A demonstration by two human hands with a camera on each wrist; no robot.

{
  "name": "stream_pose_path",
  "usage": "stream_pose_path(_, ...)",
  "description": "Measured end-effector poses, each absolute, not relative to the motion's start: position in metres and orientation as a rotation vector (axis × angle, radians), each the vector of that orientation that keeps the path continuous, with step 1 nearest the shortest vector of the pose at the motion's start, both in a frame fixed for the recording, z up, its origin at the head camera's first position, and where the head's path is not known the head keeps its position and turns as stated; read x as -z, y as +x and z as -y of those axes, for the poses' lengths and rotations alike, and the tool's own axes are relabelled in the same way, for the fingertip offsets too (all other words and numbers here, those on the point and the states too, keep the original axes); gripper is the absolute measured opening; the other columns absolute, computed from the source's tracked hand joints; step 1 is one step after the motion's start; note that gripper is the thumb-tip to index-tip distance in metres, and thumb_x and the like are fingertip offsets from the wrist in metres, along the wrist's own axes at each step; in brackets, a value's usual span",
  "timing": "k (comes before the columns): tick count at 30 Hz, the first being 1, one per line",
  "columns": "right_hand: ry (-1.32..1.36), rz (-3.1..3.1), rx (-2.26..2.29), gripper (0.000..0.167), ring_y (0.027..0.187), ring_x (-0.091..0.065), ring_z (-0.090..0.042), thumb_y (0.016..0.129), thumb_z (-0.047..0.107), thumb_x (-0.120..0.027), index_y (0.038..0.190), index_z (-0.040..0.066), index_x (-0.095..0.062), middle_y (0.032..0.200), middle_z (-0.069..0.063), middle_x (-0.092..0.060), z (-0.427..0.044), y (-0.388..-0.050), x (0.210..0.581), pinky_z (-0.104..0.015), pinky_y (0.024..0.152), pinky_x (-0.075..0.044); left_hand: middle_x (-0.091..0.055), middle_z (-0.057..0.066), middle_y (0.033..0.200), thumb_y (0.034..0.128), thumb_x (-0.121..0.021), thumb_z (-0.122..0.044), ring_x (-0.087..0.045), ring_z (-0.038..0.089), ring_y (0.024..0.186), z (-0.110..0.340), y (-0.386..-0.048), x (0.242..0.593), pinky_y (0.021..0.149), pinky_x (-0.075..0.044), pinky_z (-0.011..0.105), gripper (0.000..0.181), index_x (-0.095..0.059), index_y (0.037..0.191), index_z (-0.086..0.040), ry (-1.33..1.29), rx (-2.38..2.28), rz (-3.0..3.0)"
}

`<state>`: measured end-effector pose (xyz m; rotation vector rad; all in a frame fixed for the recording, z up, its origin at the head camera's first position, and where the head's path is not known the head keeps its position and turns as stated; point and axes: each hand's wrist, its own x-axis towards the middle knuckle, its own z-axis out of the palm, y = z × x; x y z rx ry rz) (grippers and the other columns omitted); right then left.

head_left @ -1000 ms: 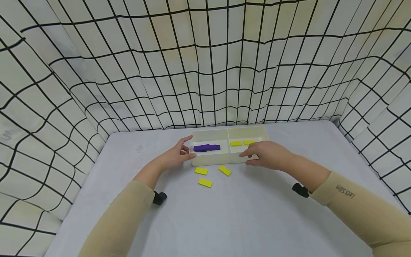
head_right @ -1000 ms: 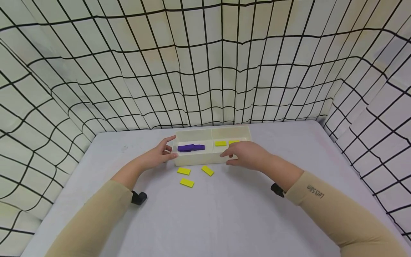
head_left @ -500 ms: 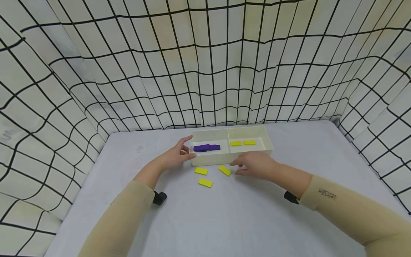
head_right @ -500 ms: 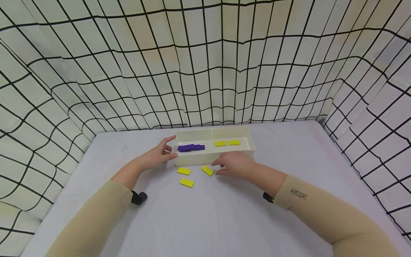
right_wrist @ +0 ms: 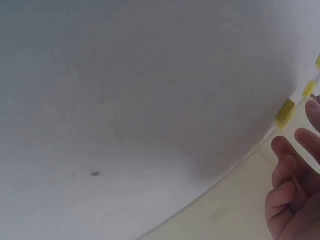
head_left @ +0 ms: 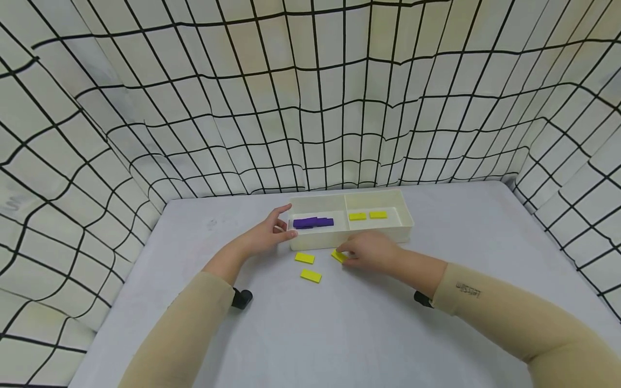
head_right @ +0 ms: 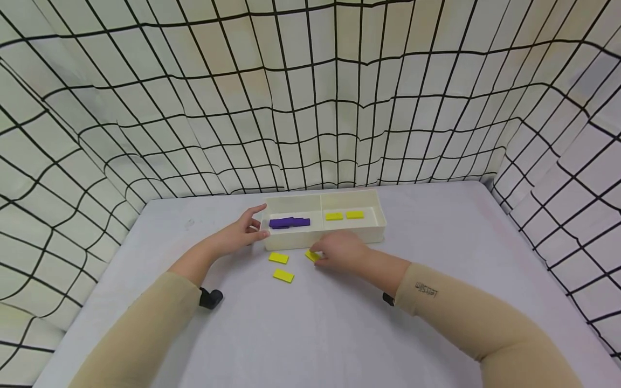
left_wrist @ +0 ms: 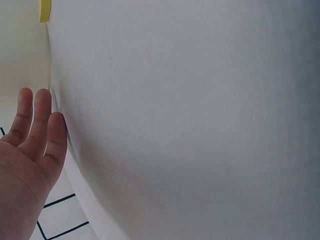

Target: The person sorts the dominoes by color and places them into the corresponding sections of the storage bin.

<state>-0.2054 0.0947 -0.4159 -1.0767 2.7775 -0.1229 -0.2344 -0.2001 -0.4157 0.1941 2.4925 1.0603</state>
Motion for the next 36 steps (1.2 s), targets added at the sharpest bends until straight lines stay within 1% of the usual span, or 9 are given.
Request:
stream_pose_path(4,-1.071,-2.779,0.119,0.033,0.072,-0.050,-0.009,0.088,0.038,-0.076,0.118,0.026,-0.074,0.077,0.013,-0.055,-0.089,-0.205,0.417,-0.024,0.066,-0.044,-0.044,0.012,0.138,0.0941,-0.065,-0.048,-0.047,0.031,0.129,0.200,-0.235,0.416,0.107,-0.036,0.055,0.087,-0.005,0.157,-0.042,0.188,-1.064,-2.491)
stream_pose_path(9,-1.051,-2.778,0.086,0.033,0.071,-0.050,-0.008,0.088,0.038,-0.076,0.119,0.026,-0.074,0.078,0.013,-0.057,-0.085,-0.205,0.419,-0.024,0.067,-0.043,-0.044,0.013,0.138,0.0942,-0.064,-0.049,-0.048,0.032,0.128,0.200,-0.235,0.417,0.107,-0.037,0.055,0.088,-0.003,0.158,-0.041,0.202,-1.056,-2.490)
stream_pose_path(17,-1.046,-2.781,0.055,0.029,0.074,-0.050,-0.009,0.090,0.033,-0.074,0.118,0.026,-0.075,0.084,0.012,-0.060,-0.083,-0.205,0.420,-0.024,0.069,-0.044,-0.044,0.013,0.138,0.0947,-0.064,-0.047,-0.047,0.031,0.129,0.200,-0.234,0.415,0.108,-0.036,0.055,0.087,-0.004,0.158,-0.041,0.209,-1.074,-2.486)
stream_pose_path(29,-1.150,-2.811,0.050,0.023,0.071,-0.049,-0.009,0.089,0.027,-0.075,0.112,0.026,-0.077,0.080,0.011,-0.059,-0.086,-0.201,0.420,-0.024,0.067,-0.044,-0.045,0.012,0.136,0.0941,-0.065,-0.048,-0.048,0.031,0.128,0.200,-0.234,0.415,0.108,-0.036,0.055,0.088,-0.004,0.158,-0.040,0.202,-1.069,-2.480)
stream_pose_path(36,-1.188,-2.804,0.098,0.024,0.074,-0.050,-0.007,0.089,0.026,-0.077,0.113,0.027,-0.077,0.086,0.009,-0.063,-0.091,-0.198,0.416,-0.022,0.068,-0.046,-0.045,0.012,0.136,0.0938,-0.065,-0.049,-0.048,0.031,0.127,0.202,-0.236,0.417,0.107,-0.036,0.055,0.088,-0.004,0.158,-0.040,0.197,-1.065,-2.482)
